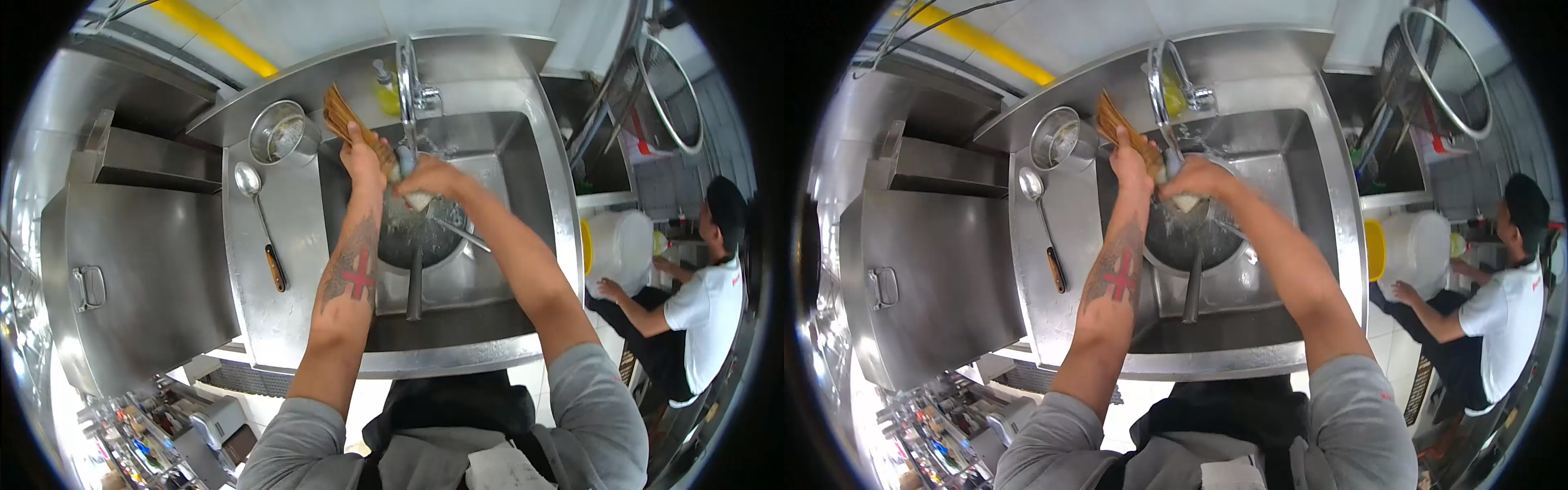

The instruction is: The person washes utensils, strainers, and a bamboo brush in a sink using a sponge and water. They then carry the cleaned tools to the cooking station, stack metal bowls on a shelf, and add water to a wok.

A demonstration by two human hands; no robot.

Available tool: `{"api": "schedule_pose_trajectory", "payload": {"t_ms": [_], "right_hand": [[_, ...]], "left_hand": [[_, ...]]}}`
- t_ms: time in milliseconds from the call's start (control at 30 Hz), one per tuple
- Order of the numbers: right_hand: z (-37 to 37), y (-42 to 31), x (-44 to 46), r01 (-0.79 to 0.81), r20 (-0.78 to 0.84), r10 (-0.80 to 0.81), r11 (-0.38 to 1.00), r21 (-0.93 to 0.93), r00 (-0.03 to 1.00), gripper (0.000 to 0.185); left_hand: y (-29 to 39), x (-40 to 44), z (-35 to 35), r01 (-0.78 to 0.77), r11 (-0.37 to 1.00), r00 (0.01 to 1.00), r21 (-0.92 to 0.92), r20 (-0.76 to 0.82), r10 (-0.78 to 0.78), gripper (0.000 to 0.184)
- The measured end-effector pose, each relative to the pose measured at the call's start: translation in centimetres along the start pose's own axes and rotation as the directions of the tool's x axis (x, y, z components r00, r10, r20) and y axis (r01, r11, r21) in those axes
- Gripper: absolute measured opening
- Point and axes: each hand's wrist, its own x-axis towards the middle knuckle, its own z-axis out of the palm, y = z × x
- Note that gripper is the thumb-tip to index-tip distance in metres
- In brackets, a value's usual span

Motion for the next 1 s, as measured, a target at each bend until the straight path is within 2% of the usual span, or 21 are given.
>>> {"api": "schedule_pose_trajectory", "payload": {"t_ms": [33, 67, 167, 233, 267, 300, 333, 367, 433, 467, 500, 567, 600, 667, 733, 800, 833, 867, 900, 967, 1000], "right_hand": [[1.8, -1.0, -0.4, 0.055, -0.258, -0.186, 0.894, -0.445, 0.948, 0.047], [3.6, -2.0, -0.7, -0.177, -0.489, -0.353, 0.638, -0.749, 0.798, 0.051], [4.2, -0.9, -0.2, -0.154, -0.617, -0.426, 0.728, -0.668, 0.662, 0.055], [1.2, -2.3, -0.7, -0.148, -0.581, -0.299, 0.788, -0.598, 0.757, 0.049], [-0.8, -2.0, -1.0, -0.05, -0.292, 0.026, 0.996, -0.076, 0.956, 0.044], [-1.8, -1.9, -1.7, -0.18, 0.17, 0.112, 0.867, 0.465, 0.979, 0.039], [-1.4, -1.4, -2.5, -0.187, 0.275, -0.01, 0.706, 0.683, 0.961, 0.036], [-1.6, -1.4, -2.7, -0.181, 0.267, -0.013, 0.704, 0.687, 0.964, 0.036], [-1.4, -3.0, -3.3, -0.132, 0.154, 0.066, 0.875, 0.465, 0.986, 0.04], [-0.7, -4.0, -2.9, -0.08, -0.314, 0.027, 0.985, -0.154, 0.949, 0.044], [0.1, -4.6, -2.4, -0.075, -0.301, 0.024, 0.984, -0.162, 0.953, 0.044], [2.0, -5.1, -2.1, -0.264, -0.522, -0.293, 0.61, -0.747, 0.801, 0.046], [3.0, -4.7, -2.4, -0.288, -0.492, -0.428, 0.457, -0.841, 0.758, 0.044], [2.7, -4.8, -2.7, -0.255, -0.481, -0.498, 0.454, -0.854, 0.722, 0.044], [0.9, -4.0, -2.7, -0.217, -0.465, -0.557, 0.453, -0.865, 0.688, 0.044], [-2.8, -2.2, -2.1, 0.118, -0.138, -0.139, 0.981, -0.151, 0.981, 0.041], [-3.0, -1.5, -2.2, 0.129, -0.129, -0.15, 0.98, -0.154, 0.98, 0.041], [-2.4, -0.2, -2.6, 0.089, 0.08, -0.12, 0.945, 0.313, 0.99, 0.043], [-1.5, 0.9, -2.8, -0.071, 0.276, -0.175, 0.716, 0.695, 0.945, 0.045], [0.8, 1.3, -1.6, -0.103, 0.346, -0.276, 0.63, 0.77, 0.897, 0.048], [2.4, -0.4, -0.6, -0.069, 0.154, -0.083, 0.622, 0.78, 0.985, 0.046]], "left_hand": [[-0.7, 0.7, -0.4, -0.121, 0.983, 0.982, 0.142, -0.129, 0.139, 0.035], [-1.5, 0.8, 0.3, -0.163, 0.96, 0.926, 0.228, -0.301, 0.229, 0.038], [-1.6, 0.1, 2.2, -0.294, 0.862, 0.858, 0.412, -0.285, 0.429, 0.044], [-0.8, 0.7, 0.8, -0.252, 0.918, 0.933, 0.305, -0.175, 0.314, 0.055], [-0.1, 0.6, 0.0, -0.108, 0.991, 0.994, 0.081, -0.022, 0.11, 0.061], [0.4, 0.7, -0.5, 0.086, 0.989, 0.983, -0.119, 0.175, -0.064, 0.067], [0.9, 0.9, -0.7, 0.253, 0.92, 0.909, -0.299, 0.398, -0.12, 0.074], [0.9, 0.9, -0.5, 0.258, 0.92, 0.906, -0.294, 0.404, -0.125, 0.074], [2.4, -1.6, 1.4, 0.174, 0.965, 0.981, -0.195, 0.124, -0.152, 0.077], [2.3, -2.4, 1.2, 0.168, 0.966, 0.982, -0.196, 0.114, -0.148, 0.077], [1.8, -2.9, 1.0, 0.1, 0.991, 0.994, -0.092, -0.026, -0.103, 0.072], [0.5, -2.9, 1.0, 0.086, 0.963, 0.98, 0.254, -0.197, -0.036, 0.049], [-0.4, -2.2, 1.5, 0.095, 0.977, 0.965, 0.191, -0.257, -0.044, 0.039], [-1.5, -1.1, 2.9, 0.095, 0.988, 0.95, 0.12, -0.307, -0.054, 0.029], [-2.0, -1.2, 3.2, -0.047, 0.999, 0.992, 0.02, -0.113, 0.049, 0.014], [-0.4, -3.0, 3.1, -0.029, 0.999, 1.0, -0.014, 0.008, 0.029, 0.016], [0.4, -3.0, 2.8, -0.021, 0.999, 0.989, -0.041, 0.144, 0.026, 0.021], [0.7, -3.3, 2.2, 0.006, 0.998, 0.972, -0.067, 0.235, 0.01, 0.023], [1.4, -4.1, 1.7, 0.005, 0.998, 0.974, -0.06, 0.224, 0.008, 0.023], [3.8, -5.7, 0.1, -0.024, 0.999, 0.958, -0.022, 0.286, 0.029, 0.025], [5.0, -5.5, -1.7, -0.102, 0.986, 0.986, 0.128, 0.144, 0.084, 0.03]]}}
